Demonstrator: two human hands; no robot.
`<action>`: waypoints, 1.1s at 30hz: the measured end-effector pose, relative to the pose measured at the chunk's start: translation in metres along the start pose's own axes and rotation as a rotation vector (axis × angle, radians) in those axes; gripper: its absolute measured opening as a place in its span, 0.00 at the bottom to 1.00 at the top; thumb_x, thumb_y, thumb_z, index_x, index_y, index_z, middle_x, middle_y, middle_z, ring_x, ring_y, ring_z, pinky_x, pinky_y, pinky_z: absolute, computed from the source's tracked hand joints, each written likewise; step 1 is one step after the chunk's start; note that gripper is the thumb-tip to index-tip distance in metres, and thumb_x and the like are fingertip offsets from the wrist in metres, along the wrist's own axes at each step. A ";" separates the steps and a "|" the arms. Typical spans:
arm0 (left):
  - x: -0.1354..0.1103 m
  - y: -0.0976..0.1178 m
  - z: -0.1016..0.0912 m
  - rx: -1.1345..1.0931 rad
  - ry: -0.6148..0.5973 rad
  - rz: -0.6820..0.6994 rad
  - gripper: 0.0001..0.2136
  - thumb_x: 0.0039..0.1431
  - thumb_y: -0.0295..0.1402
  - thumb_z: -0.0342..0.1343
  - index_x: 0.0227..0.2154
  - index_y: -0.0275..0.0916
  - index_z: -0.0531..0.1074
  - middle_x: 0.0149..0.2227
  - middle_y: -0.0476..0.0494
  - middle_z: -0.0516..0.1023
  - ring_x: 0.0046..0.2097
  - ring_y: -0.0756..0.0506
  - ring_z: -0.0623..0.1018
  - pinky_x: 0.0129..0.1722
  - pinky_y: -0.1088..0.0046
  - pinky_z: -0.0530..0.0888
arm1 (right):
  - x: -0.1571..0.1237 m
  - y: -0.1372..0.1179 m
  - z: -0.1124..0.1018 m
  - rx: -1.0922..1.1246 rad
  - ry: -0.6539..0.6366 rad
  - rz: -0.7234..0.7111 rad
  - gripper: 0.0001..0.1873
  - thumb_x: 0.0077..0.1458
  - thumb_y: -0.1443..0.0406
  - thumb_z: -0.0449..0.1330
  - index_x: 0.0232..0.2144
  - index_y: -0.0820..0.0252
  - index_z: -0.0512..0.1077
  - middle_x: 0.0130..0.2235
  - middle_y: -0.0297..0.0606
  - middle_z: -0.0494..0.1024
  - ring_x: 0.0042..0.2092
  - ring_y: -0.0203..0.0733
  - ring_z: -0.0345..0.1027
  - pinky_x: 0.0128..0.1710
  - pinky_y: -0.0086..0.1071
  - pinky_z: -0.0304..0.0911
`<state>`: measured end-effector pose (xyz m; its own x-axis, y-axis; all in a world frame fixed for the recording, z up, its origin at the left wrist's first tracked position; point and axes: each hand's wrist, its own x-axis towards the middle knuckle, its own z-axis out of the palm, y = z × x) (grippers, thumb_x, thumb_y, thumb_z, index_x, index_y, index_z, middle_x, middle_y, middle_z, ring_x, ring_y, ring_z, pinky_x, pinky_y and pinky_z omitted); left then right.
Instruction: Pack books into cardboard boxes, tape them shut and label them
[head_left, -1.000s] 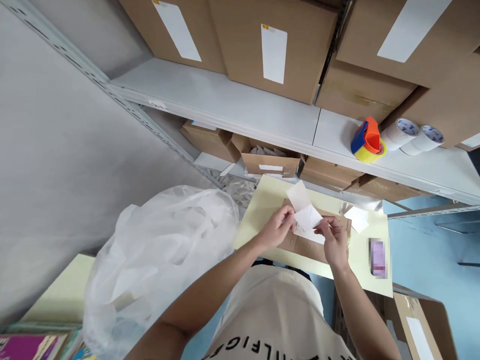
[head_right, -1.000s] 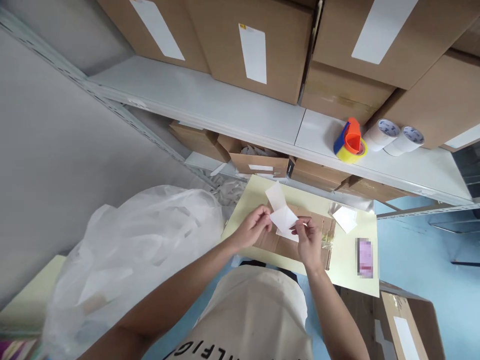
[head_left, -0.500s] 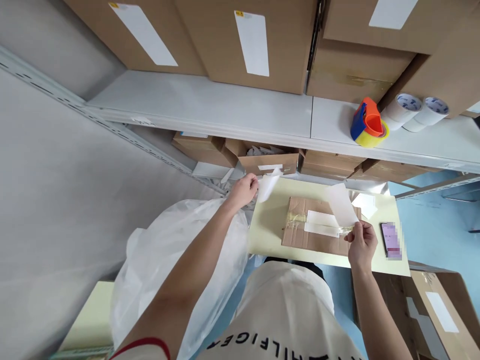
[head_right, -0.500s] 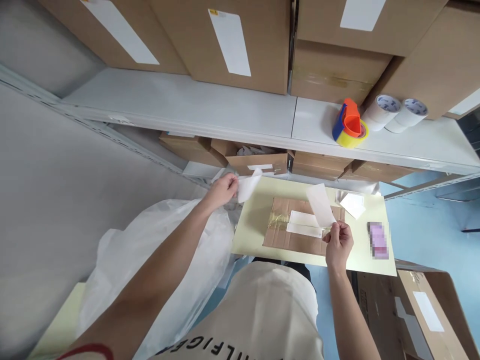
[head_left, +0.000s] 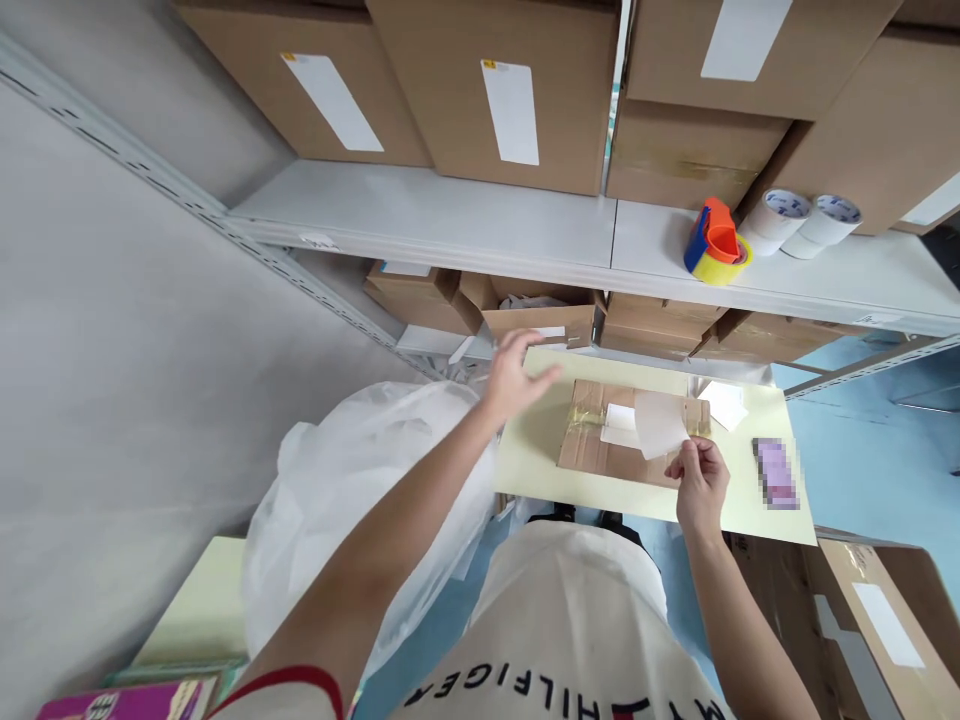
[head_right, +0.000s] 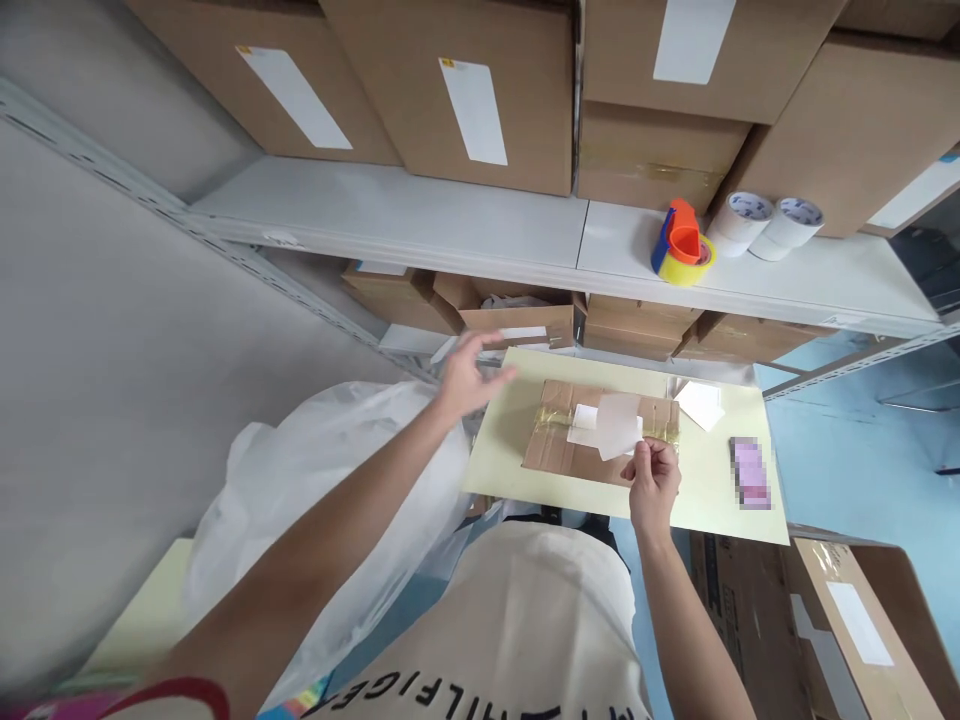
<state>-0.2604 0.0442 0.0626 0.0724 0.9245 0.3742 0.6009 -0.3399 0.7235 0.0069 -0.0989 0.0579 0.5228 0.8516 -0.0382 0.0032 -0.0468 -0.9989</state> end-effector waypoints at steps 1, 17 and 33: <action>-0.020 0.022 0.004 0.039 -0.047 0.113 0.24 0.47 0.48 0.66 0.44 0.40 0.72 0.48 0.39 0.76 0.51 0.38 0.75 0.54 0.59 0.70 | 0.000 -0.001 -0.001 0.018 -0.022 0.004 0.22 0.51 0.45 0.63 0.30 0.57 0.66 0.16 0.23 0.64 0.18 0.32 0.59 0.21 0.28 0.58; -0.117 0.135 0.079 -0.303 -0.060 -0.077 0.05 0.59 0.32 0.51 0.29 0.40 0.70 0.29 0.46 0.76 0.33 0.48 0.75 0.36 0.72 0.71 | 0.004 0.006 -0.061 -0.138 -0.373 -0.289 0.26 0.53 0.45 0.60 0.46 0.54 0.75 0.51 0.45 0.69 0.55 0.52 0.65 0.51 0.47 0.65; -0.135 0.098 0.094 -0.477 -0.294 -0.894 0.18 0.44 0.50 0.63 0.22 0.39 0.71 0.22 0.50 0.74 0.27 0.48 0.78 0.27 0.74 0.73 | 0.025 0.040 -0.086 -0.185 -0.344 0.194 0.24 0.44 0.44 0.66 0.31 0.59 0.82 0.35 0.45 0.84 0.36 0.47 0.73 0.37 0.40 0.68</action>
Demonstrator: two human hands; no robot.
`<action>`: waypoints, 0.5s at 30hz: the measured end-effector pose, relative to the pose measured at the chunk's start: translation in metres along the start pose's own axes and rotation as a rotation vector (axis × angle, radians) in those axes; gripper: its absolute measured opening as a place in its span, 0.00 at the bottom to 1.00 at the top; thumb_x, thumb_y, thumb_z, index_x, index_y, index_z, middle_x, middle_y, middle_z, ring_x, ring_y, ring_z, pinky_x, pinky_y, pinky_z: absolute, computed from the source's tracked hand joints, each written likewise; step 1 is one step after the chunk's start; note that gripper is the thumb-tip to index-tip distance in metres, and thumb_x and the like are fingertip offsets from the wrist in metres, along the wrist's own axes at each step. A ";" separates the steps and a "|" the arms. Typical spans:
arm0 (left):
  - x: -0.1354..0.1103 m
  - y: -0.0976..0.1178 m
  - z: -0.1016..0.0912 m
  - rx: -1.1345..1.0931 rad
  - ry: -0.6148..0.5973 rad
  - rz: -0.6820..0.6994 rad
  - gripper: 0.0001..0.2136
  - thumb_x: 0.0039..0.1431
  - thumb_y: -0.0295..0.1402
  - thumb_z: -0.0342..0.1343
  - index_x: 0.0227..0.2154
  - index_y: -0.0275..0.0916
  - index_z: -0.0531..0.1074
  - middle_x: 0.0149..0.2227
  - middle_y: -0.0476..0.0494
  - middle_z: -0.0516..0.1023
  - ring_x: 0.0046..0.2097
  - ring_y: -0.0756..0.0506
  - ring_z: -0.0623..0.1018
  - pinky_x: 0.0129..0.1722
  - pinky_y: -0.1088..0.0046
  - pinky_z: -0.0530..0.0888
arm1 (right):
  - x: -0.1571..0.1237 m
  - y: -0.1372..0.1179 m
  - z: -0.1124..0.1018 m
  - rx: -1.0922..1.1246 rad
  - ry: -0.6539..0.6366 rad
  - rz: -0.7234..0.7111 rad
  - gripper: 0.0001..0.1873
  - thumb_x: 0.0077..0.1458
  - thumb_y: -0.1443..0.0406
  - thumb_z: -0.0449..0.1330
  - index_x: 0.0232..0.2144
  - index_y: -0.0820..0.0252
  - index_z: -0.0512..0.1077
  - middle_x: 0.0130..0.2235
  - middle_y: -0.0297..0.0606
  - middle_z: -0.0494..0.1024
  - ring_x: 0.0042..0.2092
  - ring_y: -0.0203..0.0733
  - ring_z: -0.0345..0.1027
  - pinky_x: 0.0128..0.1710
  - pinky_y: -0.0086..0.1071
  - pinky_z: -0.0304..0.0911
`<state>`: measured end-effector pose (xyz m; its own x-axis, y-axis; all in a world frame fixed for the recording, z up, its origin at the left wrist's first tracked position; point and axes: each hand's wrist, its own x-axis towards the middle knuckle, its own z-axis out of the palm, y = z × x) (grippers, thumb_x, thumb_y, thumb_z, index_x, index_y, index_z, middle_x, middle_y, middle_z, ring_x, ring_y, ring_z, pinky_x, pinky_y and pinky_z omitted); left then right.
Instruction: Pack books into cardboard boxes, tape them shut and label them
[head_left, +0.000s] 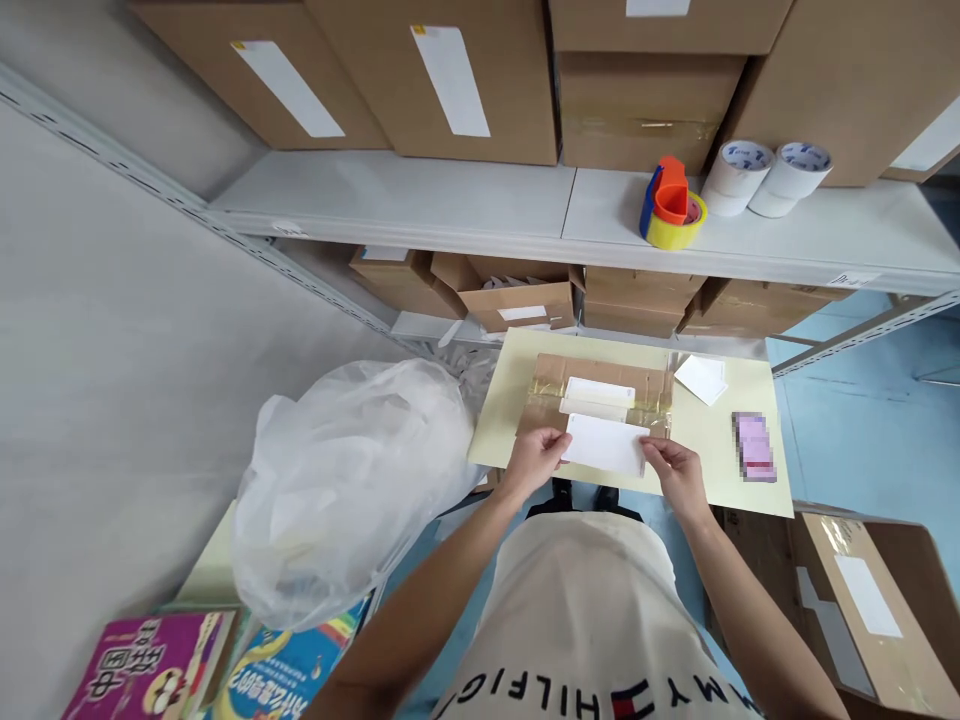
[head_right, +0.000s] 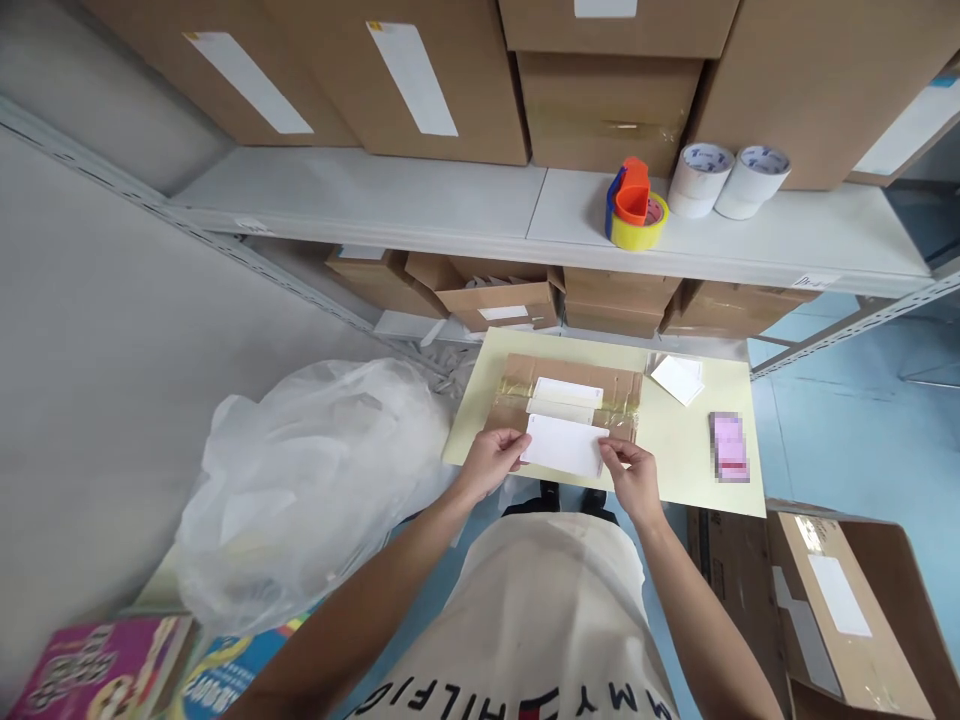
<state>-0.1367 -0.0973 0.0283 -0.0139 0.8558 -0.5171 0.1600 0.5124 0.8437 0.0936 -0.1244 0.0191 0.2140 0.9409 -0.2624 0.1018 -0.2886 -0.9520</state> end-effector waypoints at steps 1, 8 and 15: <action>0.003 -0.002 -0.002 0.055 0.010 0.024 0.17 0.46 0.49 0.62 0.22 0.39 0.71 0.21 0.51 0.74 0.26 0.47 0.78 0.26 0.74 0.73 | 0.003 0.002 0.002 0.008 -0.005 0.016 0.25 0.43 0.44 0.66 0.31 0.59 0.82 0.35 0.45 0.84 0.35 0.46 0.73 0.37 0.40 0.68; 0.045 0.011 -0.006 0.229 0.084 0.141 0.09 0.55 0.40 0.59 0.31 0.39 0.75 0.25 0.50 0.79 0.27 0.45 0.82 0.27 0.73 0.75 | 0.049 -0.002 0.020 -0.078 -0.029 0.026 0.25 0.43 0.49 0.65 0.37 0.61 0.81 0.30 0.39 0.81 0.28 0.38 0.66 0.30 0.34 0.63; 0.070 0.018 -0.005 0.253 0.094 0.120 0.28 0.55 0.33 0.60 0.58 0.36 0.60 0.22 0.54 0.79 0.24 0.47 0.80 0.34 0.70 0.77 | 0.072 -0.005 0.027 -0.262 -0.010 0.022 0.24 0.47 0.50 0.62 0.39 0.60 0.81 0.28 0.36 0.78 0.28 0.38 0.65 0.33 0.36 0.63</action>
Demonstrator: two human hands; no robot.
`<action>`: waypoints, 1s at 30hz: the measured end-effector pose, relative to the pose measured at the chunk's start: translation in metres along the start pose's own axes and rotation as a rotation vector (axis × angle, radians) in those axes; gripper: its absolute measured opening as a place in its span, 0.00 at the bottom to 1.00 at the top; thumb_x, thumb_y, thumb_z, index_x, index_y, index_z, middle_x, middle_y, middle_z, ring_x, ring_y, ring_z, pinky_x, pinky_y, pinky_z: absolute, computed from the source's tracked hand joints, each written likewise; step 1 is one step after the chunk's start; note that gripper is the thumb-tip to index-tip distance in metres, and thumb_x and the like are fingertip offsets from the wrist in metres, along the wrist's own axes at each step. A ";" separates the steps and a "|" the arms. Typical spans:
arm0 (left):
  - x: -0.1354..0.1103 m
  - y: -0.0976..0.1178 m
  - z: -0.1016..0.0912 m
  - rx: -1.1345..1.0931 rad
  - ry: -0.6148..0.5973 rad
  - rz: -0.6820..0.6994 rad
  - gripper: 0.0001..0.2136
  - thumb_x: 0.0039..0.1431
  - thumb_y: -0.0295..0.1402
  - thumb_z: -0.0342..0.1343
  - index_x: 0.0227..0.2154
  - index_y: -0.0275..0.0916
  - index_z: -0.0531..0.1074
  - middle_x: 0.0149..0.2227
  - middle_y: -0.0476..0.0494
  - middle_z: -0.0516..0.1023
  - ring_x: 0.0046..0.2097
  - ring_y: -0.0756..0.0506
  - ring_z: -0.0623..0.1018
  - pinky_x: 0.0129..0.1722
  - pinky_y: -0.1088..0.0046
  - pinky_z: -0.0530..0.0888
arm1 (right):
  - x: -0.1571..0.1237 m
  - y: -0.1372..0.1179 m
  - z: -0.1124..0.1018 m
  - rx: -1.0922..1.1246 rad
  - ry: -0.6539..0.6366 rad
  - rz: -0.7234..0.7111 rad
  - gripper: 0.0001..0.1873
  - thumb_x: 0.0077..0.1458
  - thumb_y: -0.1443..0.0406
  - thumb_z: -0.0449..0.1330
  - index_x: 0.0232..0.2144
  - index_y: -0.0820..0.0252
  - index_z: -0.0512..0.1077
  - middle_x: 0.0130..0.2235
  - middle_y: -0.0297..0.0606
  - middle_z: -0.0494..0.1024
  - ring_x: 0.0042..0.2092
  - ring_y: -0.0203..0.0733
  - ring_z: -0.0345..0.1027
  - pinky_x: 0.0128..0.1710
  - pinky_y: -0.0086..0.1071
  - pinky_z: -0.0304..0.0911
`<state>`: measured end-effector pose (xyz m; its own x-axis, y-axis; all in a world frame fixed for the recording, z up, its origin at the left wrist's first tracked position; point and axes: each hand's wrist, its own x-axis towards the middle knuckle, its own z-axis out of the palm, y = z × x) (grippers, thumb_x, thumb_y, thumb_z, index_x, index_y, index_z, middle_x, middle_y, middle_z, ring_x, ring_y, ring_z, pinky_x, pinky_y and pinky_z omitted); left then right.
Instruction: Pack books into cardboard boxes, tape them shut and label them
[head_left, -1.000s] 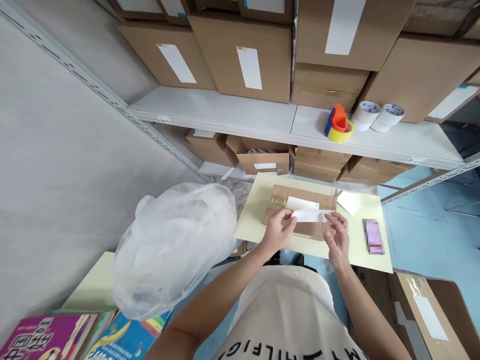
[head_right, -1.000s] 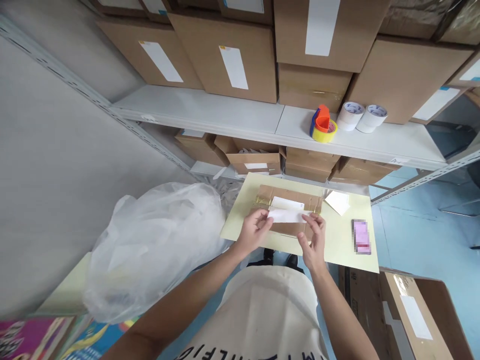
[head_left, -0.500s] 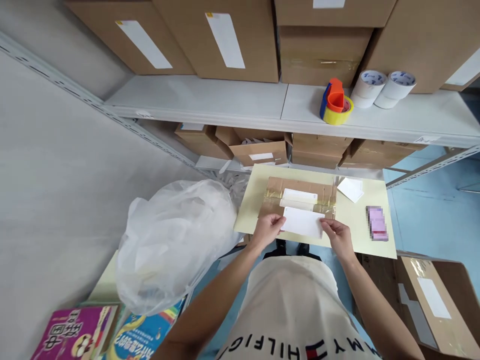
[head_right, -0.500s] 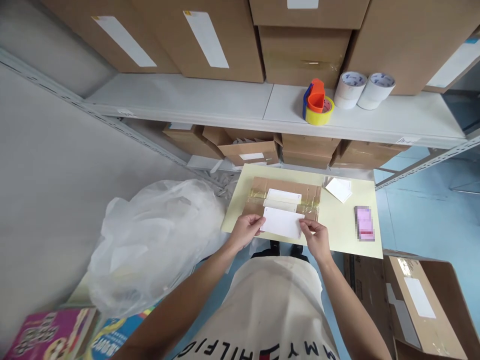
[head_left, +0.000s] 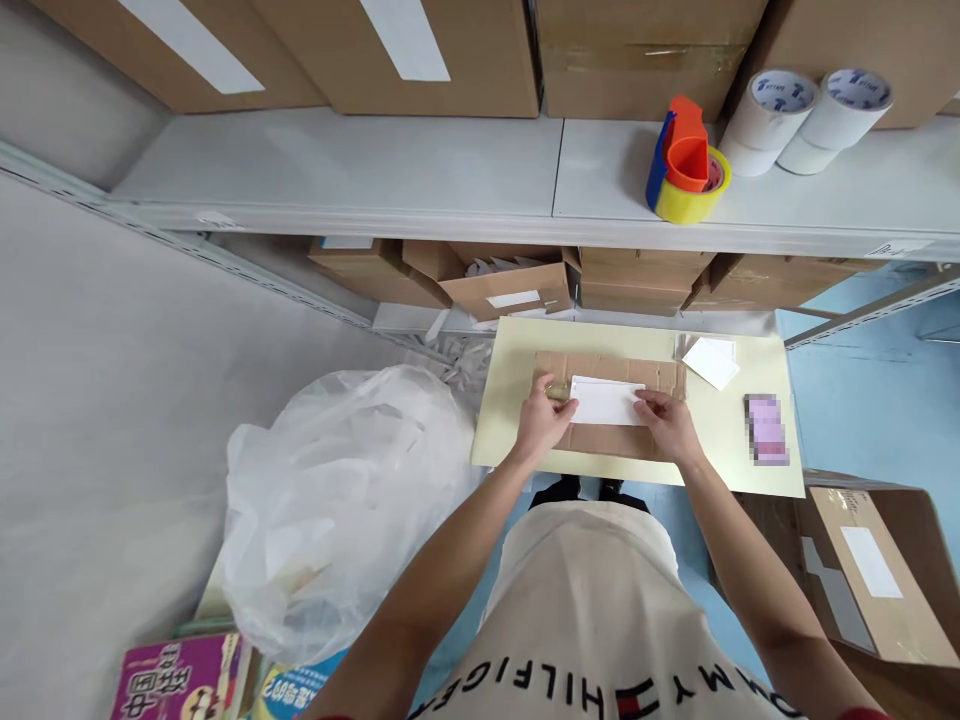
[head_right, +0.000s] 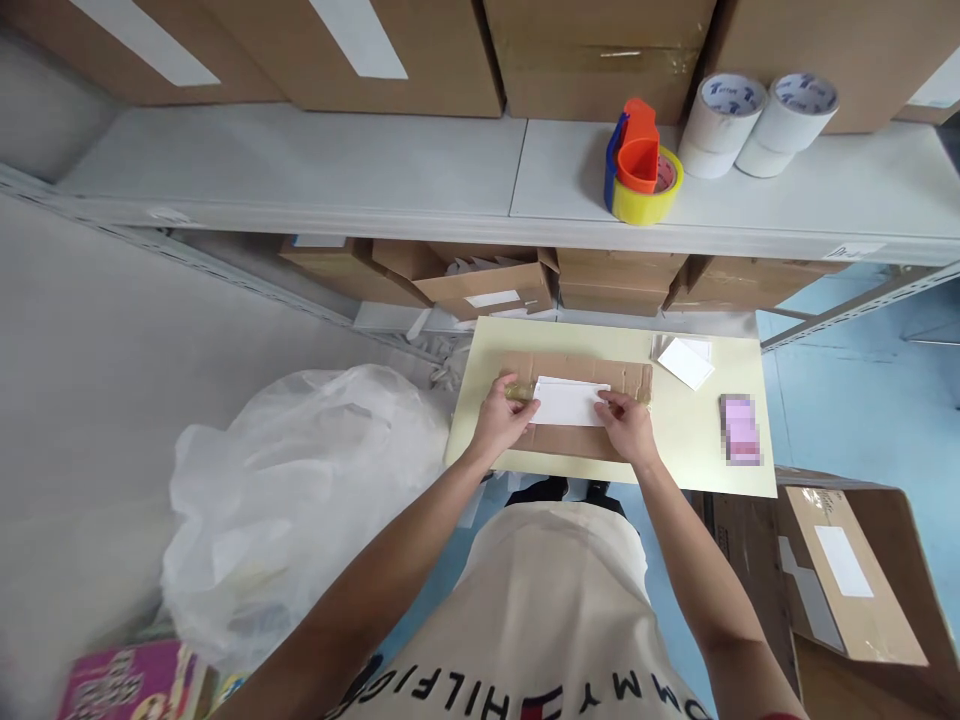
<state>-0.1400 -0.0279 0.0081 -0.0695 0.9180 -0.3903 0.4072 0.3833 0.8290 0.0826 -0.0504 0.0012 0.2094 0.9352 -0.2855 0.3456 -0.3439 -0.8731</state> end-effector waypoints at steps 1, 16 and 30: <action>0.001 0.000 0.000 0.015 -0.007 0.007 0.27 0.56 0.33 0.60 0.58 0.35 0.60 0.22 0.55 0.78 0.24 0.46 0.81 0.35 0.70 0.77 | 0.001 -0.001 0.000 -0.017 0.002 -0.004 0.24 0.47 0.50 0.61 0.39 0.60 0.81 0.29 0.37 0.78 0.28 0.39 0.65 0.33 0.37 0.64; 0.021 0.003 -0.003 0.740 -0.003 0.127 0.35 0.58 0.42 0.57 0.64 0.30 0.56 0.43 0.28 0.81 0.44 0.33 0.82 0.40 0.61 0.75 | -0.005 -0.008 0.003 -0.728 0.009 -0.152 0.18 0.60 0.51 0.55 0.44 0.48 0.79 0.41 0.43 0.76 0.39 0.48 0.72 0.34 0.38 0.65; 0.011 -0.013 -0.019 0.949 -0.288 0.849 0.32 0.62 0.46 0.53 0.65 0.39 0.59 0.68 0.32 0.58 0.69 0.33 0.56 0.66 0.43 0.48 | -0.026 0.011 0.006 -1.162 -0.075 -0.499 0.39 0.66 0.47 0.40 0.67 0.70 0.53 0.68 0.57 0.54 0.69 0.63 0.47 0.64 0.63 0.42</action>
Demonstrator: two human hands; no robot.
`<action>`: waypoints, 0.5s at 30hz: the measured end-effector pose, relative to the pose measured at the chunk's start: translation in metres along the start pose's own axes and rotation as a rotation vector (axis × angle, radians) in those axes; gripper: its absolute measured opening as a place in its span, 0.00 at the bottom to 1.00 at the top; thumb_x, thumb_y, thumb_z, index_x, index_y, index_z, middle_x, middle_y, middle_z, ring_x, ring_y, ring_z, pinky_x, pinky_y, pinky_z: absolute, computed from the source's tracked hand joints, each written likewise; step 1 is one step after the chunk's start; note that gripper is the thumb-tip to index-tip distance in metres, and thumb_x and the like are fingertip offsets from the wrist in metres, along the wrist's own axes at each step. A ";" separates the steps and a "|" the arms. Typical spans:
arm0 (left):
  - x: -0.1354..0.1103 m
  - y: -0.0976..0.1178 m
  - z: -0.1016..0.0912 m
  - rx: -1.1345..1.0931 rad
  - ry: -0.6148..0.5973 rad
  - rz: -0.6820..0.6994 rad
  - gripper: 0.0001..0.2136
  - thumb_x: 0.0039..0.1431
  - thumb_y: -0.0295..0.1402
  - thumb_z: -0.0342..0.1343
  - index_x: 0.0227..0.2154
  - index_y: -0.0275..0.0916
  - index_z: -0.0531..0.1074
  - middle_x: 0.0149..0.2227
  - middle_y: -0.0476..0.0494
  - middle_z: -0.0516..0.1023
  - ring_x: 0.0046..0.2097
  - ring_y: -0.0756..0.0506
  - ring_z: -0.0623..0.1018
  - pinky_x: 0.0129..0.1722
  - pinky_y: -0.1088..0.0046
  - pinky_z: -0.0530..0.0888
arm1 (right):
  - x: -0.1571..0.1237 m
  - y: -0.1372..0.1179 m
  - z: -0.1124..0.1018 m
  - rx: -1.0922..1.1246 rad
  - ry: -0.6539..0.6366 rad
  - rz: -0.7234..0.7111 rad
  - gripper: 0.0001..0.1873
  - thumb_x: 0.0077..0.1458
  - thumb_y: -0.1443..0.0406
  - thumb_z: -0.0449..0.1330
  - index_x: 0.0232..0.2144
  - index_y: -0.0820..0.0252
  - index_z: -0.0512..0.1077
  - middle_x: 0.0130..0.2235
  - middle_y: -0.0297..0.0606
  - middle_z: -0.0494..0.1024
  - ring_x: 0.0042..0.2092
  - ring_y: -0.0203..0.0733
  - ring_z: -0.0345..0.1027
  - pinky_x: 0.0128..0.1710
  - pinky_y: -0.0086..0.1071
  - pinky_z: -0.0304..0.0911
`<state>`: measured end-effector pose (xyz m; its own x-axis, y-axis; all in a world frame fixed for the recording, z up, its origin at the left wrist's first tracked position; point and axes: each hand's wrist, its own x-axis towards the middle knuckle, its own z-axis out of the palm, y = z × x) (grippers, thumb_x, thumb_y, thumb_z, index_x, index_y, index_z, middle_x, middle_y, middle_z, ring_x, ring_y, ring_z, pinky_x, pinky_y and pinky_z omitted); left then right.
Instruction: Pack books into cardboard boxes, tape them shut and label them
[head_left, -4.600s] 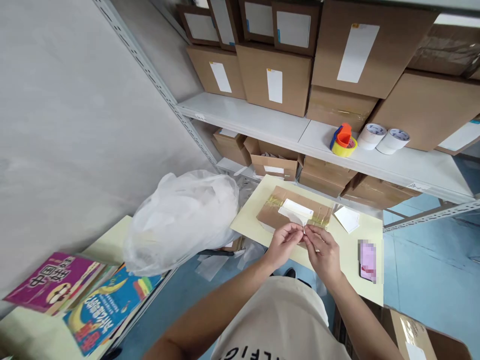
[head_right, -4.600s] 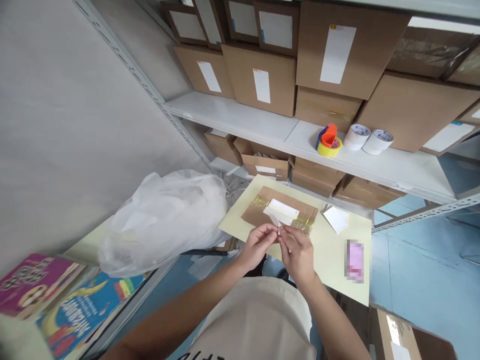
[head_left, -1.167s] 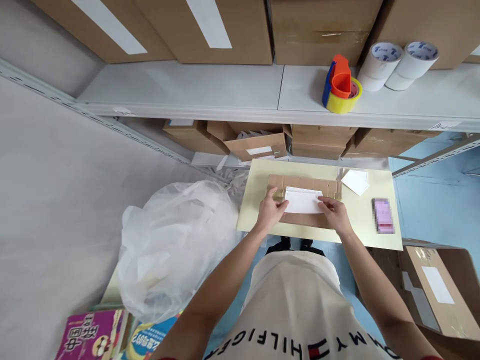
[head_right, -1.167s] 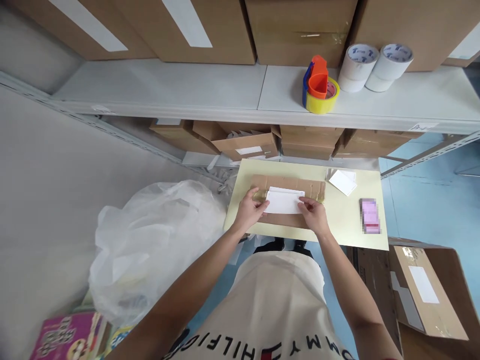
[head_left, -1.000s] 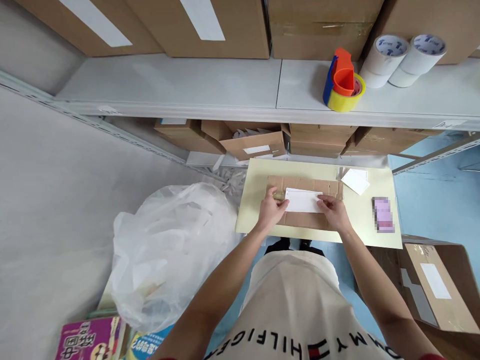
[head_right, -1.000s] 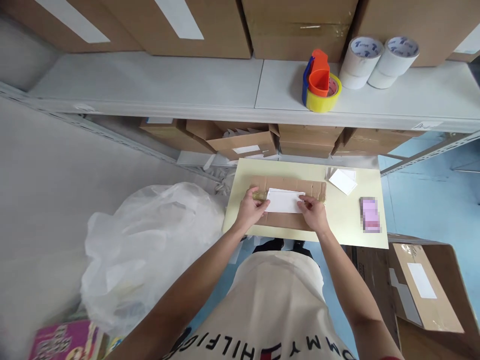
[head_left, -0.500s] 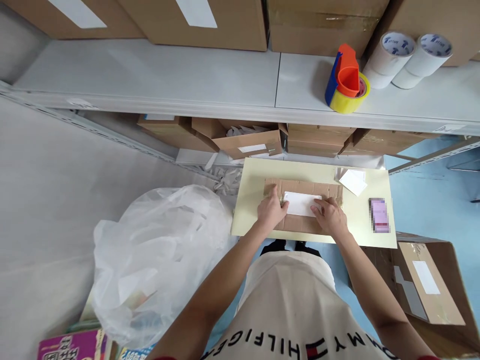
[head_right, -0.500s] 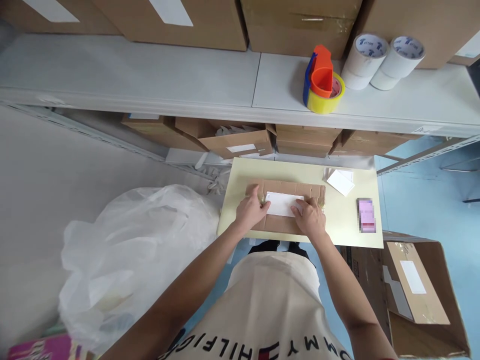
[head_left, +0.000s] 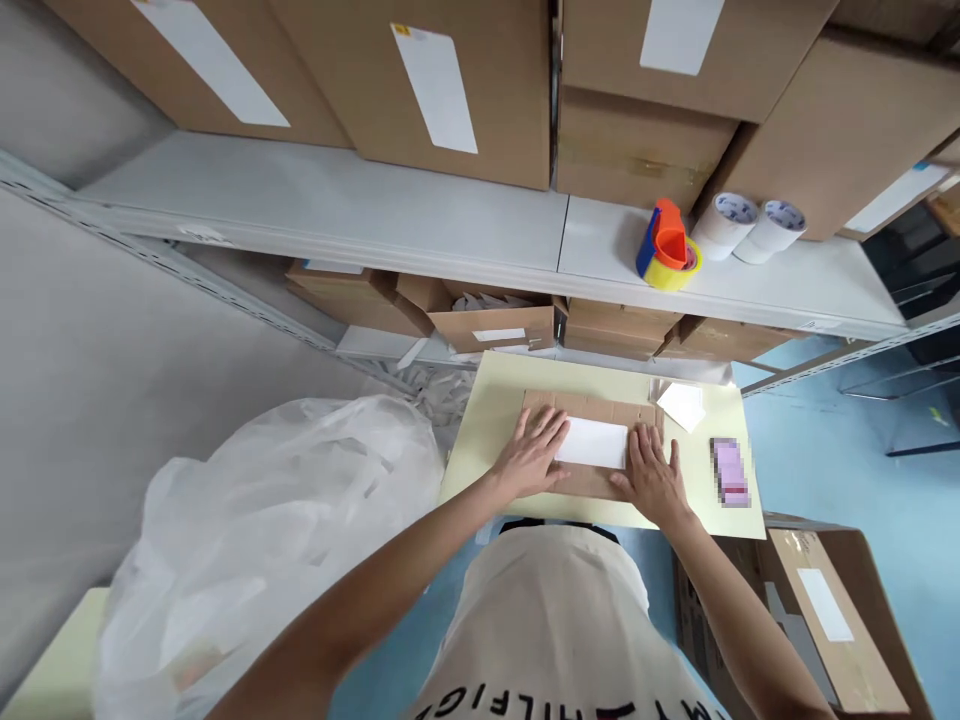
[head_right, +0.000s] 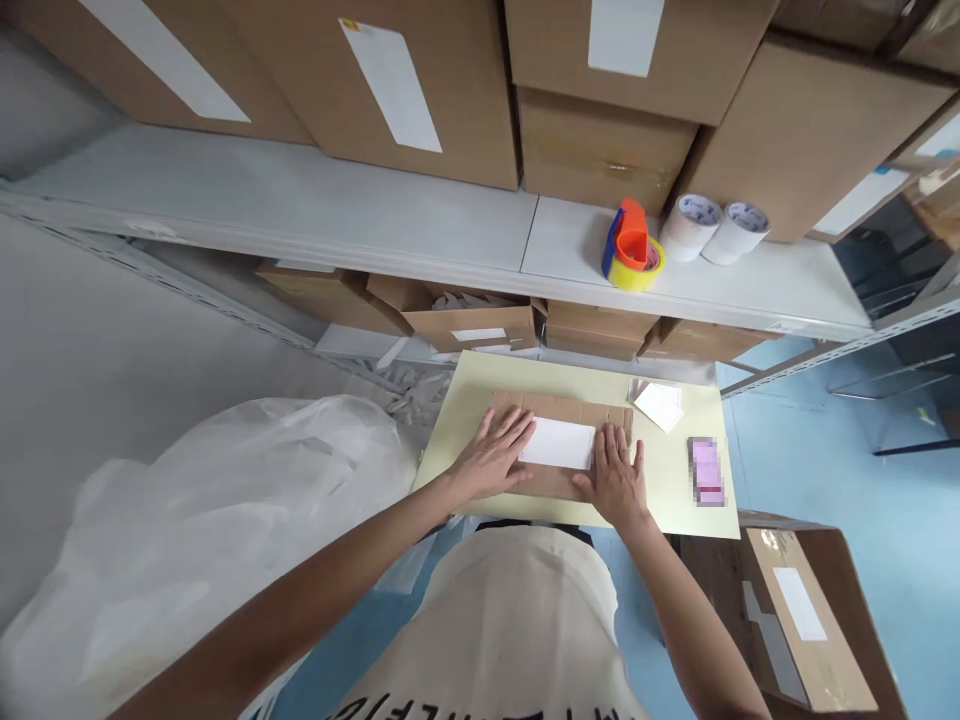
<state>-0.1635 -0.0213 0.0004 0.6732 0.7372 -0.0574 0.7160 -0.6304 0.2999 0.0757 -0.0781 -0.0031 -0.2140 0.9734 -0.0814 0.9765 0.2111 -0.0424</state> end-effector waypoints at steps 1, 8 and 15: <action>-0.003 0.000 0.003 0.010 -0.004 0.046 0.33 0.61 0.48 0.53 0.66 0.39 0.58 0.68 0.32 0.57 0.70 0.33 0.54 0.67 0.43 0.46 | -0.003 -0.003 0.001 -0.026 0.025 0.004 0.39 0.66 0.47 0.40 0.67 0.70 0.53 0.68 0.57 0.53 0.69 0.64 0.46 0.64 0.63 0.41; -0.012 -0.007 0.009 -0.025 -0.028 0.171 0.32 0.62 0.50 0.51 0.66 0.42 0.59 0.68 0.34 0.59 0.68 0.37 0.59 0.67 0.45 0.47 | -0.016 -0.027 0.015 -0.038 -0.037 -0.100 0.37 0.66 0.49 0.40 0.69 0.62 0.48 0.68 0.50 0.56 0.69 0.55 0.50 0.64 0.52 0.50; -0.006 -0.023 -0.004 -0.039 0.083 0.000 0.26 0.62 0.41 0.54 0.63 0.43 0.64 0.67 0.33 0.61 0.68 0.32 0.59 0.66 0.38 0.48 | -0.024 -0.015 0.002 -0.102 -0.005 0.137 0.35 0.66 0.50 0.41 0.68 0.64 0.52 0.68 0.56 0.54 0.69 0.62 0.48 0.63 0.63 0.46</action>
<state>-0.1852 -0.0104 -0.0022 0.6539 0.7562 0.0214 0.7073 -0.6212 0.3373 0.0660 -0.1053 -0.0026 -0.0784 0.9934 -0.0841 0.9939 0.0844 0.0711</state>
